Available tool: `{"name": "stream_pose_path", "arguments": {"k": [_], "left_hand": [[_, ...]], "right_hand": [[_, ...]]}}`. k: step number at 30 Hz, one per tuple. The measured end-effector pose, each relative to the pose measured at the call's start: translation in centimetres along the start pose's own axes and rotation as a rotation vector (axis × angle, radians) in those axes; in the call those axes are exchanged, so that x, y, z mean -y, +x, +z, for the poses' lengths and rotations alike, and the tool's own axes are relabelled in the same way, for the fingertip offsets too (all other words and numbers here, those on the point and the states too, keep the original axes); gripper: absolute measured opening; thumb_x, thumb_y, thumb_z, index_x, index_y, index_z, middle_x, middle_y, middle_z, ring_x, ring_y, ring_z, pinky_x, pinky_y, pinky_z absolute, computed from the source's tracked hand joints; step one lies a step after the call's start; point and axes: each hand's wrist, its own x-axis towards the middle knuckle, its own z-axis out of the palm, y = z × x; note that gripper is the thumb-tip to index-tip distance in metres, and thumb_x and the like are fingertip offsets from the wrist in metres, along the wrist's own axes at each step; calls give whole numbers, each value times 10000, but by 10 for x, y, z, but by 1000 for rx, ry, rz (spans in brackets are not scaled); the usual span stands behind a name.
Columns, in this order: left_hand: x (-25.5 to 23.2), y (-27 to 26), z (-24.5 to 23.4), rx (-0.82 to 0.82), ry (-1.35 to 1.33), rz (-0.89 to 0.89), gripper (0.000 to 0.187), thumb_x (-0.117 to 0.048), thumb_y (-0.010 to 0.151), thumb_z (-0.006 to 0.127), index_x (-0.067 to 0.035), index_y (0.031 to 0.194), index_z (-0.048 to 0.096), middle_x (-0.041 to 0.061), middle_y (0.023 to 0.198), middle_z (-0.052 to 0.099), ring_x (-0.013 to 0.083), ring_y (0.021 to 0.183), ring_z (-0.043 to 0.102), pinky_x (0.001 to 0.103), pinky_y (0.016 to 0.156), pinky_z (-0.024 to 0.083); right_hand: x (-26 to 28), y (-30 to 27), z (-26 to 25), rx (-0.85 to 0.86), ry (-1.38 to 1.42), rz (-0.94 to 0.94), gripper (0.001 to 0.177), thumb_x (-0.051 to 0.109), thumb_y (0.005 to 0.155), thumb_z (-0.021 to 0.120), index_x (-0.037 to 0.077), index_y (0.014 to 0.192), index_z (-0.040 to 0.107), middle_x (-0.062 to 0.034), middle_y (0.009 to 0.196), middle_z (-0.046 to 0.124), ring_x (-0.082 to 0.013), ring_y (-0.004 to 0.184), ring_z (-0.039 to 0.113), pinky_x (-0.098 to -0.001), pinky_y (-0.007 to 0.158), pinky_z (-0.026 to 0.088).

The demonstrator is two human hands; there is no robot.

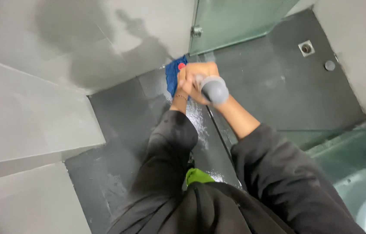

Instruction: Mopping the bathroom floor using a wet mop and squeezing it out in the toilet.

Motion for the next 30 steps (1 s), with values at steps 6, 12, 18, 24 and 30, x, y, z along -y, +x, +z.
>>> {"name": "stream_pose_path", "arguments": {"k": [6, 12, 18, 24, 30], "left_hand": [[88, 90, 102, -16, 204, 172, 505, -344, 674, 829, -81, 1086, 699, 194, 1039, 727, 361, 904, 688, 445, 720, 538], [-5, -36, 27, 12, -320, 420, 251, -325, 860, 790, -86, 928, 753, 119, 827, 752, 300, 818, 714, 420, 688, 533], [-32, -120, 14, 152, -430, 303, 312, -273, 783, 789, -45, 664, 613, 61, 591, 634, 167, 566, 619, 383, 595, 515], [21, -142, 46, 136, -465, 238, 371, -300, 923, 676, -31, 697, 560, 123, 610, 573, 240, 573, 551, 433, 615, 446], [39, -117, 12, 44, -285, 127, 342, -349, 833, 689, -30, 725, 628, 183, 638, 610, 318, 591, 629, 449, 607, 495]], "right_hand": [[28, 19, -4, -154, -397, 70, 263, 20, 939, 734, 65, 823, 503, -9, 778, 504, -90, 741, 524, -297, 668, 474], [87, 42, 28, -237, -343, 387, 307, -42, 779, 769, 89, 737, 495, 35, 626, 503, -67, 552, 508, -277, 510, 393], [121, 20, 56, -268, -202, 446, 324, -27, 760, 773, 106, 695, 485, 35, 602, 532, -59, 532, 529, -258, 493, 403], [132, -3, 85, -147, -85, 409, 326, -29, 840, 759, 81, 675, 501, 27, 600, 510, -55, 549, 480, -267, 514, 366], [136, 2, 88, -189, -67, 339, 333, -38, 845, 774, 71, 677, 508, 28, 618, 499, -75, 556, 465, -269, 533, 325]]}}
